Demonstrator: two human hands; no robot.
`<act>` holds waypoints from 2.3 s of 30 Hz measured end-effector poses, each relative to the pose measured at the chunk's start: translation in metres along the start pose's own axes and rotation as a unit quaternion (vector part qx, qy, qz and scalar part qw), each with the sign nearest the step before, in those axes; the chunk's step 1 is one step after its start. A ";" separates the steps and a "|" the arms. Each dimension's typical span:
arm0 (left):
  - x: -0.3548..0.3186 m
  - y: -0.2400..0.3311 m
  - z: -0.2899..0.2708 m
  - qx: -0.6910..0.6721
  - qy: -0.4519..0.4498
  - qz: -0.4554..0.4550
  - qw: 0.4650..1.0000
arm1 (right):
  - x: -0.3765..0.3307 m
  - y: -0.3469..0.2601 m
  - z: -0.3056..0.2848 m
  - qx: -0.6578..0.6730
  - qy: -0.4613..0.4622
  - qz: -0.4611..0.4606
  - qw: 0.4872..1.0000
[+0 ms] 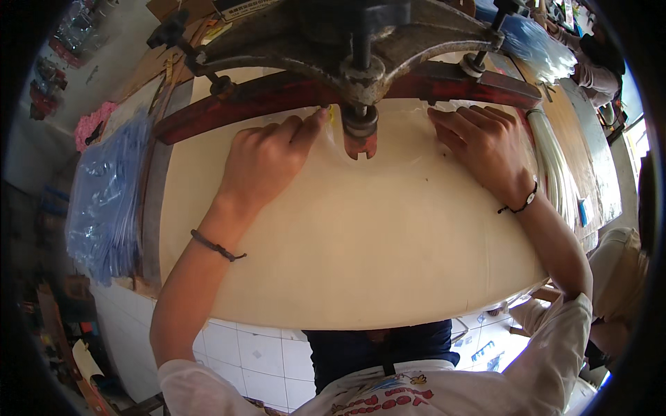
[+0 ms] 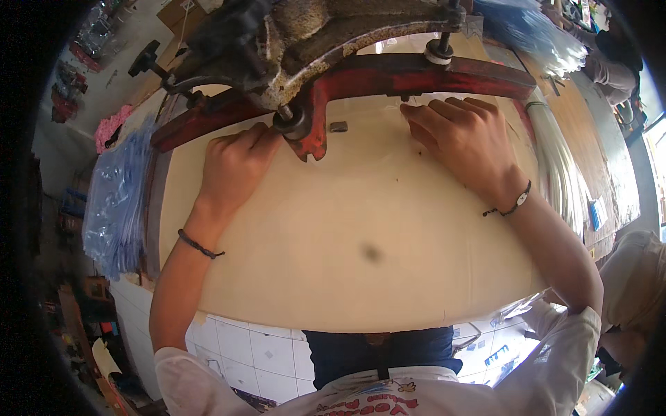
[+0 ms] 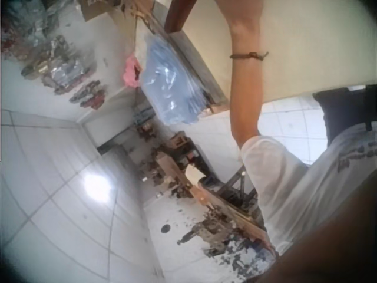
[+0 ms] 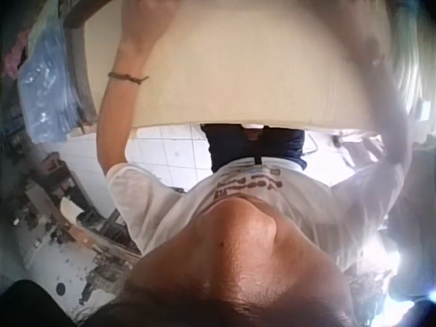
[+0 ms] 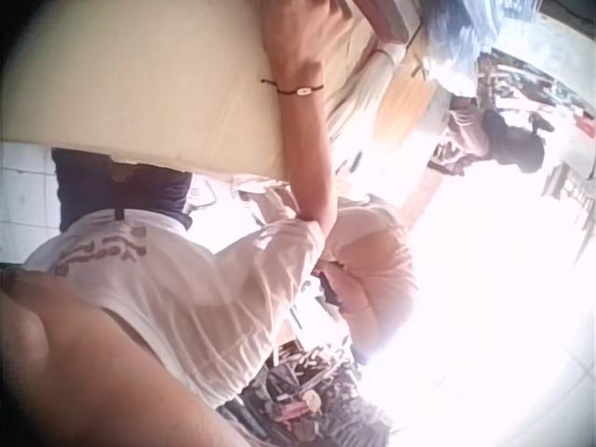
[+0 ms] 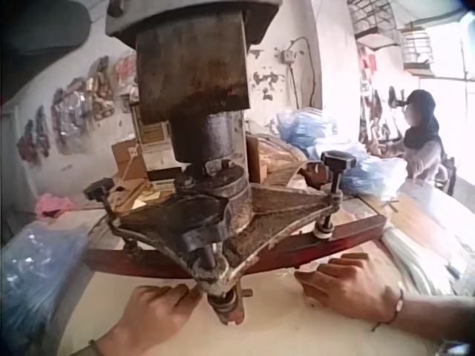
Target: The person aligns plastic strips under a press machine by hand, attaches them to clear plastic bags, and places the bags on the table.
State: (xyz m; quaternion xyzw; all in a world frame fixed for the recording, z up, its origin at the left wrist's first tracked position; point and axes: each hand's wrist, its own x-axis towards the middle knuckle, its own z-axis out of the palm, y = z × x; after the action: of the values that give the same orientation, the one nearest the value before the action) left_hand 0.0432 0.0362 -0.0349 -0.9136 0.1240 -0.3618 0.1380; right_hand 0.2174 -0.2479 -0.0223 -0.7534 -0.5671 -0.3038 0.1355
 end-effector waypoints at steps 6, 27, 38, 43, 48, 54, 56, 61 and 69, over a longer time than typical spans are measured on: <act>0.000 0.000 0.001 0.008 -0.011 0.005 1.000 | -0.002 0.001 0.004 0.022 -0.014 0.008 1.000; -0.003 0.002 0.005 0.025 -0.077 -0.019 0.997 | -0.002 -0.001 0.003 -0.003 -0.028 -0.005 1.000; 0.004 0.000 0.011 0.040 -0.104 -0.031 0.993 | -0.004 -0.004 0.005 -0.013 -0.012 -0.005 1.000; -0.007 -0.001 0.003 0.046 -0.078 -0.035 0.995 | -0.005 -0.003 0.013 -0.087 -0.022 -0.026 0.996; -0.027 0.004 -0.019 0.027 -0.040 -0.059 0.997 | -0.006 -0.032 0.008 -0.031 0.039 -0.001 0.999; -0.058 0.017 -0.061 0.005 0.007 -0.123 0.992 | 0.002 -0.048 0.001 0.017 0.030 -0.059 0.998; -0.059 0.038 -0.086 0.035 -0.070 -0.149 0.986 | -0.001 -0.047 -0.006 0.047 0.018 -0.073 0.996; -0.049 0.088 -0.134 0.051 -0.100 -0.165 0.980 | 0.000 -0.049 -0.015 0.090 -0.005 -0.090 0.992; -0.007 0.135 -0.194 -0.335 -0.351 -0.206 0.850 | 0.005 -0.021 -0.029 0.390 -0.062 -0.094 0.914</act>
State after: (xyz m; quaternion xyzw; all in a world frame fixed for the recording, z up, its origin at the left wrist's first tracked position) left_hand -0.1137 -0.1190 0.0507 -0.9752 -0.0099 0.0264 -0.2197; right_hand 0.1898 -0.2529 0.0005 -0.6012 -0.7162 -0.0227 0.3537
